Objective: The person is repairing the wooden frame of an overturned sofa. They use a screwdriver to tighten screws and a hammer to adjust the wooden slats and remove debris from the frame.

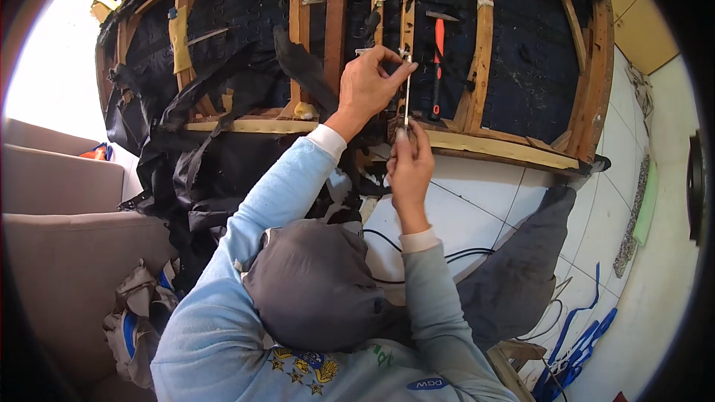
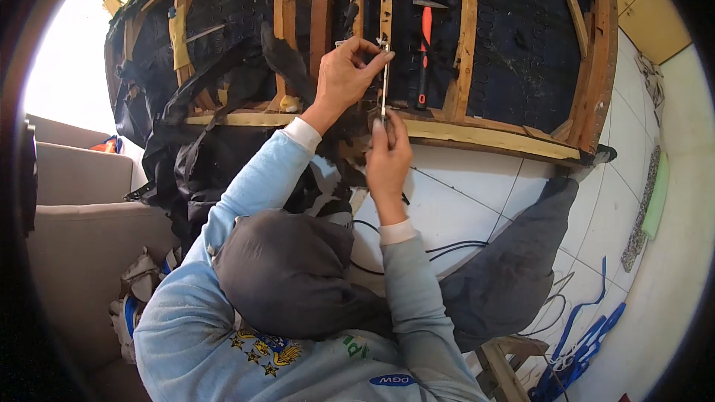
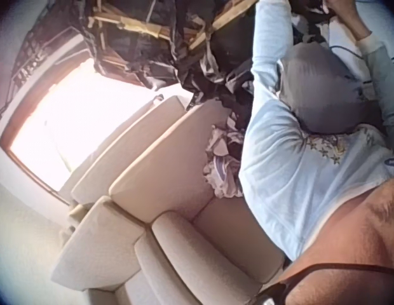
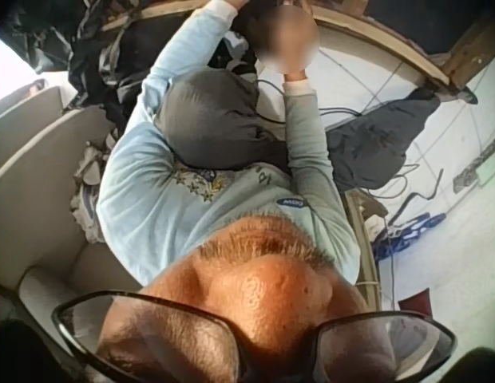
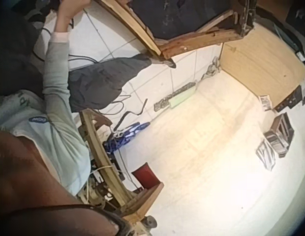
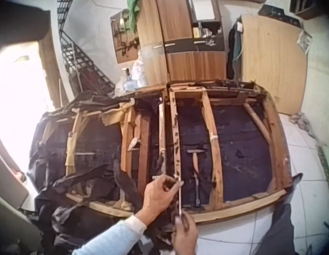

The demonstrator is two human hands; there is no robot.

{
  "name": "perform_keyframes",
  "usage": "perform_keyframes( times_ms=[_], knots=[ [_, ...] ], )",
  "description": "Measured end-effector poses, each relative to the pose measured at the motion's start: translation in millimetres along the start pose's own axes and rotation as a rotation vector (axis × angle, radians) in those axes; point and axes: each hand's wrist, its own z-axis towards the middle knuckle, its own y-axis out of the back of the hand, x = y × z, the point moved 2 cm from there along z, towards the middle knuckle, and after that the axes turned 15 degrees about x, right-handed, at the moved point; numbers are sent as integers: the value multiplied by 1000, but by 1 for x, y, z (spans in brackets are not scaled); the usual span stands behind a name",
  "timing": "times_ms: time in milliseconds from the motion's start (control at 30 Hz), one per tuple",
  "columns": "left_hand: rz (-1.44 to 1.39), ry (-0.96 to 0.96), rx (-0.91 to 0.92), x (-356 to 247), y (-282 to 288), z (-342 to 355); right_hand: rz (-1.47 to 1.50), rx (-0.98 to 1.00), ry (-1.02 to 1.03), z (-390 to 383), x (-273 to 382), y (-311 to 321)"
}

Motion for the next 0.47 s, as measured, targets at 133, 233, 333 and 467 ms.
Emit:
perform_keyframes(
  times_ms=[133,233,333,467],
  knots=[
    [-2,-14,-34,0,2,-3,355,101,-177,-7,20,6],
    [8,25,1,-5,0,0,-448,-133,318,16,-7,20],
    [-5,0,-15,3,2,-1,215,51,-145,1,10,-2],
    [5,-24,-14,-1,2,3,509,272,-168,4,2,16]
  ],
)
